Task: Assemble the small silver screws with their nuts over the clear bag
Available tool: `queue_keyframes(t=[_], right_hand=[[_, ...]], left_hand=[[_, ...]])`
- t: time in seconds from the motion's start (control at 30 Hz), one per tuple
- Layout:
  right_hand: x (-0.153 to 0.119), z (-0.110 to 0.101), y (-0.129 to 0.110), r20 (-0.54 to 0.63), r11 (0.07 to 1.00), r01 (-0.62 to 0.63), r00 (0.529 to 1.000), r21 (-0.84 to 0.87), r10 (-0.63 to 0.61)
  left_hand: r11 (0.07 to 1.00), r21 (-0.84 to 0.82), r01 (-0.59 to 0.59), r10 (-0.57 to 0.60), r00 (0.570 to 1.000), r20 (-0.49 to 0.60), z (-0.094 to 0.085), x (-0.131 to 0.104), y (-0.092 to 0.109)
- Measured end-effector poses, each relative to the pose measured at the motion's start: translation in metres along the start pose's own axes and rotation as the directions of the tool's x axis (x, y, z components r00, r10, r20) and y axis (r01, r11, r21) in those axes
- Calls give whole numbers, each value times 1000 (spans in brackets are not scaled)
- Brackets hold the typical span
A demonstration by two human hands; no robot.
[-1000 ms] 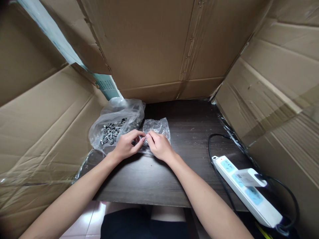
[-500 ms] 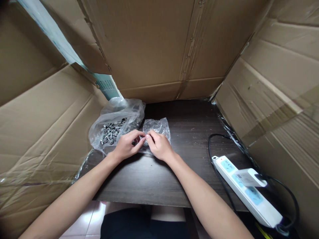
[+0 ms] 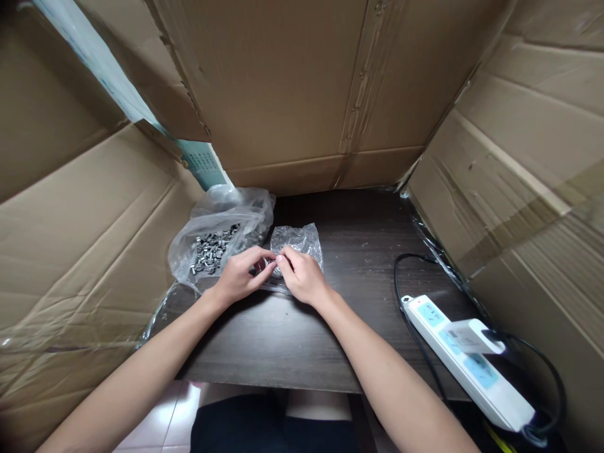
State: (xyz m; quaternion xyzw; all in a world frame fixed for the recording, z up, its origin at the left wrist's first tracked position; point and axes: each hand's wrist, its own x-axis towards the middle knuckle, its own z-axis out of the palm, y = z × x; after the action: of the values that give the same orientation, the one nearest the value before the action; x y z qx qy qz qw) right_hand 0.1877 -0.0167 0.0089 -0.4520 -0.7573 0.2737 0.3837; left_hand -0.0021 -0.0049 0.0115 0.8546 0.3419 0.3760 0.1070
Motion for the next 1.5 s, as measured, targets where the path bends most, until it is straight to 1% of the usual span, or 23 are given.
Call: queue_keyframes(t=[0.3,0.57,0.9,1.17,1.5], right_hand=[[0,1,1,1,1000,3,1000,-10,-3],[0,-2,-1,20,999,-10,1000,32,9],[0,-1,0,19,1000,12,1000,20,-12],[-1,-2,-1,21,999,-7,1000,34,6],[0,-2,0,27,999,7,1000,41,-8]], left_hand=[[1000,-1,-10,10,1000,5,0,-1,-1],[1000,-3,-23,23,1000,-9,0,0,0],[1000,-15,-3,3,1000,6,0,0,0],[1000,-21,-19,18,1000,-22,-2,1,0],[999,-16,-45,45,999,-18,-1,0,-1]])
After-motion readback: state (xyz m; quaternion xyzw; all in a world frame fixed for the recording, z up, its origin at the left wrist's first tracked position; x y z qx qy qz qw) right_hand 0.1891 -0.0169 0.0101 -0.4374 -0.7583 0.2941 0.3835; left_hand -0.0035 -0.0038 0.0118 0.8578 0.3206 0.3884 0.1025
